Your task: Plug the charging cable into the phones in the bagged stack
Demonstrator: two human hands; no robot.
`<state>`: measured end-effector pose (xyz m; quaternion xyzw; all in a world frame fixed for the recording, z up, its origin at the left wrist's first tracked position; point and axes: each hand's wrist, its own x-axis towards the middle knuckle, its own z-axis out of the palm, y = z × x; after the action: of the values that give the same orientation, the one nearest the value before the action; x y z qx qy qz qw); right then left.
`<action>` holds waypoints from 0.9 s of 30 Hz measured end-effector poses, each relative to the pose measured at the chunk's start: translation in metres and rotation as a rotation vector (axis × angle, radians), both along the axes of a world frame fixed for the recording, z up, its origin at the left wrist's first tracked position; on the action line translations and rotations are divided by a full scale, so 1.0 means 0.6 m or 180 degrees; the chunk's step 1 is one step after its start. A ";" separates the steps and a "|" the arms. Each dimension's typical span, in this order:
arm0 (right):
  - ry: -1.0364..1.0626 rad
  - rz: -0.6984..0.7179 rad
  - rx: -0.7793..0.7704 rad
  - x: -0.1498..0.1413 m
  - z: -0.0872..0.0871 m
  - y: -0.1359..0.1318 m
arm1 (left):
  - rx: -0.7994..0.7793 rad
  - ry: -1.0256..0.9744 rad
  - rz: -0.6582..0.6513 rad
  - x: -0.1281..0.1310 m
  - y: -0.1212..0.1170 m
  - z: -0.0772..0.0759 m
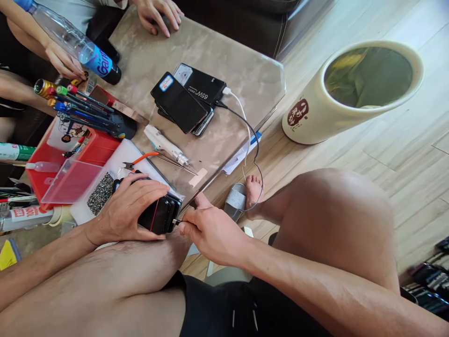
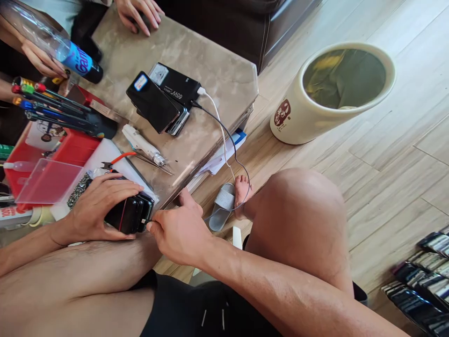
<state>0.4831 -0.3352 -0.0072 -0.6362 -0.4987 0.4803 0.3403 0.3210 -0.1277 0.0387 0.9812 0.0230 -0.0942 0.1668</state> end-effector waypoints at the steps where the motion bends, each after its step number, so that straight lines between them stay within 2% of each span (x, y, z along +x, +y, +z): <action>1: -0.0018 0.0014 -0.0025 0.000 0.002 0.001 | 0.0008 -0.0024 -0.0055 0.000 0.001 0.001; 6: 0.0117 0.0116 -0.0101 0.007 0.010 0.004 | 0.0037 -0.0211 -0.0323 0.004 0.005 0.005; 11: 0.0170 0.0127 -0.0060 0.010 0.016 0.007 | 0.0074 -0.0224 -0.0378 0.005 0.005 0.007; 27: -0.0028 -0.0027 0.0017 0.008 0.004 0.012 | 0.0313 -0.0153 -0.0551 0.010 0.000 0.003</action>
<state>0.4876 -0.3280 -0.0050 -0.6395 -0.4988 0.4748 0.3419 0.3269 -0.1277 0.0406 0.9885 -0.0612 -0.0835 0.1102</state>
